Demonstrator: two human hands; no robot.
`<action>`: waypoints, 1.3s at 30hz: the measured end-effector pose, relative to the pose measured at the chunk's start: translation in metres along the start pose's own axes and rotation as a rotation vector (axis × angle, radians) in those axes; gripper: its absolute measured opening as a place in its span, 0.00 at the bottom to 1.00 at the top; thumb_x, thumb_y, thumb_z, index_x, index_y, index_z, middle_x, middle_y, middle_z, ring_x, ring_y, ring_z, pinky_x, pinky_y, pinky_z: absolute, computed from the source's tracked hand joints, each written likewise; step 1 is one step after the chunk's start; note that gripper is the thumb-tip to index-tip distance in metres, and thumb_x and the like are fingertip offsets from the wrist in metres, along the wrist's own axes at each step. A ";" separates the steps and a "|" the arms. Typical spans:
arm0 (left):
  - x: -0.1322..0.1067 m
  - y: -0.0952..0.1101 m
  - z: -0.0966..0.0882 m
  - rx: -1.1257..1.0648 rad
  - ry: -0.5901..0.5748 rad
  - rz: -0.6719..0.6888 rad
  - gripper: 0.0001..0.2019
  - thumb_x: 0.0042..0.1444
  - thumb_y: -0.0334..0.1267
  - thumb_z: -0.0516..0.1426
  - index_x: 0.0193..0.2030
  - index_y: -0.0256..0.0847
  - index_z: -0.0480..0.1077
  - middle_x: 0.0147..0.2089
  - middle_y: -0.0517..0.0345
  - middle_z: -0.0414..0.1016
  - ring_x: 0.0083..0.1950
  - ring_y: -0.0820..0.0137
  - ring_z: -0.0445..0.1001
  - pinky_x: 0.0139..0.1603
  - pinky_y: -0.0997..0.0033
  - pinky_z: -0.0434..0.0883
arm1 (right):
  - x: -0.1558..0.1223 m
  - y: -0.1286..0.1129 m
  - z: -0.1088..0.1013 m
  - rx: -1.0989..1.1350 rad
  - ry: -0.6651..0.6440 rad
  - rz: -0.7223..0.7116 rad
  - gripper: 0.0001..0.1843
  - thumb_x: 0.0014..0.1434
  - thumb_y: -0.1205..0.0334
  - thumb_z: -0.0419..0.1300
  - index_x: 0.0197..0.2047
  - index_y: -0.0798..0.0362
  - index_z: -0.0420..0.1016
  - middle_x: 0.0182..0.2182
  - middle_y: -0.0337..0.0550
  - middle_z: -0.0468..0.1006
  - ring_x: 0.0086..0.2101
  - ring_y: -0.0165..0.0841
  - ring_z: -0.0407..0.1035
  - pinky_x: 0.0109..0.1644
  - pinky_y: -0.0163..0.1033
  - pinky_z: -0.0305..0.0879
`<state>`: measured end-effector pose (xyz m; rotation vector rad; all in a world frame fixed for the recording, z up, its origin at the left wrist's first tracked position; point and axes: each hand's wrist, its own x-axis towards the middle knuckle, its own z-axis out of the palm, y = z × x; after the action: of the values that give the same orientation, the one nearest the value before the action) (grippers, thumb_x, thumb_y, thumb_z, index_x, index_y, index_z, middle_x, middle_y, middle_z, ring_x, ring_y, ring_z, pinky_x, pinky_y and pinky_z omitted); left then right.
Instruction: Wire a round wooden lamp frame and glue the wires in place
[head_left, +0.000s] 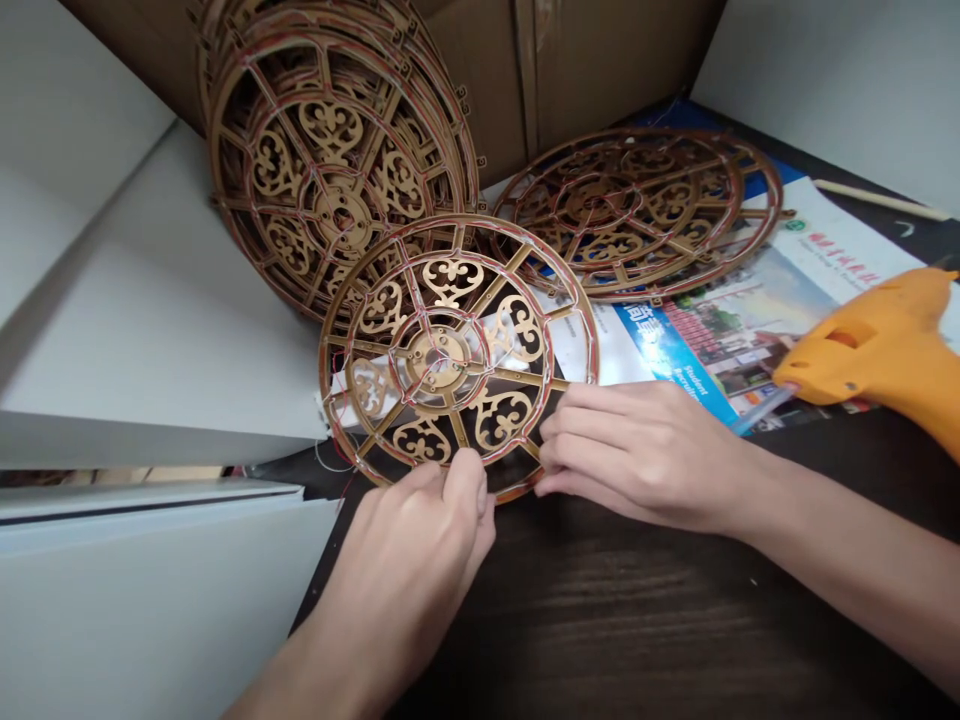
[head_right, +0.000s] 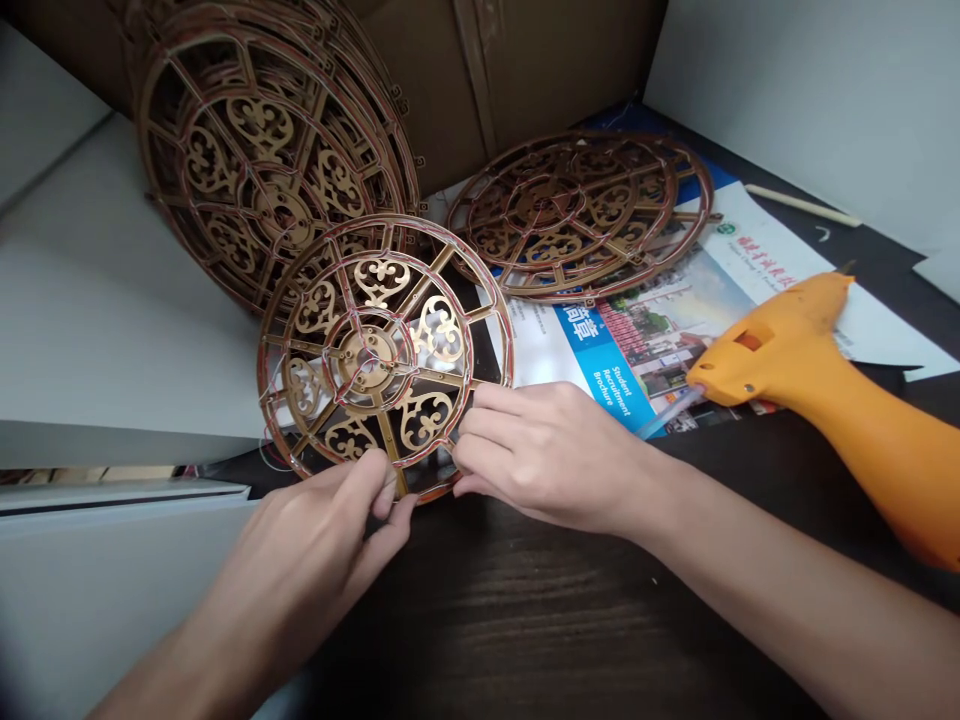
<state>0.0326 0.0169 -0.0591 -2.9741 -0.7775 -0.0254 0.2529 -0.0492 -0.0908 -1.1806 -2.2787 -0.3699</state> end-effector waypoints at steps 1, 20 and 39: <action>-0.001 -0.003 -0.001 -0.037 0.019 -0.009 0.08 0.58 0.29 0.55 0.32 0.44 0.59 0.24 0.64 0.71 0.21 0.67 0.72 0.21 0.71 0.61 | 0.001 0.000 -0.001 0.011 0.000 0.004 0.13 0.71 0.60 0.56 0.35 0.57 0.75 0.30 0.42 0.77 0.34 0.33 0.70 0.34 0.38 0.64; -0.001 -0.073 0.050 -0.554 0.875 0.143 0.07 0.60 0.30 0.53 0.43 0.39 0.69 0.38 0.53 0.77 0.40 0.66 0.73 0.41 0.64 0.73 | 0.015 -0.003 -0.013 0.160 -0.082 0.125 0.03 0.65 0.64 0.62 0.38 0.53 0.74 0.33 0.43 0.76 0.34 0.32 0.70 0.36 0.38 0.67; 0.000 -0.073 0.060 -0.630 0.931 0.115 0.08 0.65 0.26 0.51 0.40 0.40 0.69 0.37 0.57 0.75 0.41 0.67 0.68 0.46 0.62 0.67 | 0.013 0.010 -0.040 -0.103 0.175 0.130 0.07 0.63 0.73 0.59 0.42 0.53 0.71 0.31 0.41 0.77 0.29 0.32 0.69 0.33 0.39 0.67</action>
<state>-0.0031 0.0843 -0.1143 -2.9101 -0.4984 -1.7636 0.2685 -0.0533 -0.0505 -1.2874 -2.0422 -0.5247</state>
